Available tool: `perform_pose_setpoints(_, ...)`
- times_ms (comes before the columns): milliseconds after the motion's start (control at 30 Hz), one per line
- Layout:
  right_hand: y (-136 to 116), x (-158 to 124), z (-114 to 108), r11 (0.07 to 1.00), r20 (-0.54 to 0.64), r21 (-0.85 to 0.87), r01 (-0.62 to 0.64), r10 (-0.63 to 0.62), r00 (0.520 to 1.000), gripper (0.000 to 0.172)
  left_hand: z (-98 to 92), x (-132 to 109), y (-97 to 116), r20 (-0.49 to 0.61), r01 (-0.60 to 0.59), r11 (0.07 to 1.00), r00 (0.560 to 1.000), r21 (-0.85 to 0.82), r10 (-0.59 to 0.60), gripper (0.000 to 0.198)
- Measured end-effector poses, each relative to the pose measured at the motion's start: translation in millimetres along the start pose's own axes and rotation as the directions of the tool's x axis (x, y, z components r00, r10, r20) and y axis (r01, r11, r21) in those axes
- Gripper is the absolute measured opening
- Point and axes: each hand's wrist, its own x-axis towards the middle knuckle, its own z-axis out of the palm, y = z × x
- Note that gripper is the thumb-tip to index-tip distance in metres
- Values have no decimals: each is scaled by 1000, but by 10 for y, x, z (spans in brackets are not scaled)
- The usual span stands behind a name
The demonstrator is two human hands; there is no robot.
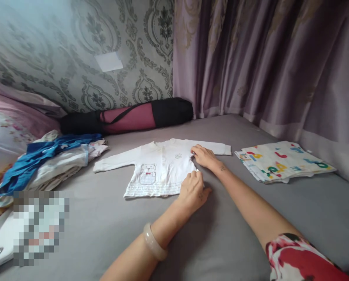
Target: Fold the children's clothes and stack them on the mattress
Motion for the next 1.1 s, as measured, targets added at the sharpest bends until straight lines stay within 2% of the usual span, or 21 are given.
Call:
perform_pose_setpoints(100, 62, 16, 0, 998, -11, -25, 49, -50, 999, 34, 117, 21, -26, -33, 28, 999, 999, 30, -27, 14)
perform_pose_setpoints(167, 108, 24, 8, 997, -8, -36, 76, -76, 997, 34, 145, 24, -51, -27, 41, 998, 999, 42, -40, 11)
perform_pose_setpoints(267, 153, 31, 39, 996, -17, -32, 84, -85, 996, 34, 123, 23, -77, -26, 59, 998, 998, 23, -58, 12)
perform_pose_setpoints(467, 191, 65, 113, 999, -34, 17, 40, -39, 999, 33, 3, 7, -100, 7, 151, 974, 988, -169, -151, 16)
perform_pose_setpoints(600, 195, 85, 125, 999, -34, 36, 21, -20, 999, 33, 1, 8, -102, 35, 141, 970, 990, -200, -137, 18)
perform_pose_setpoints(800, 183, 51, 136, 998, -54, 64, 14, -10, 998, 35, 2, -48, -48, 32, 87, 983, 996, -160, -83, 14)
perform_pose_setpoints(967, 187, 13, 47, 997, -9, 65, 39, -38, 999, 41, -49, -110, -31, -39, 94, 996, 995, 0, -93, 29)
perform_pose_setpoints(1100, -45, 15, -54, 999, -2, -10, 30, -30, 1000, 42, -134, -176, -7, 70, 79, 993, 994, 90, -85, 25)
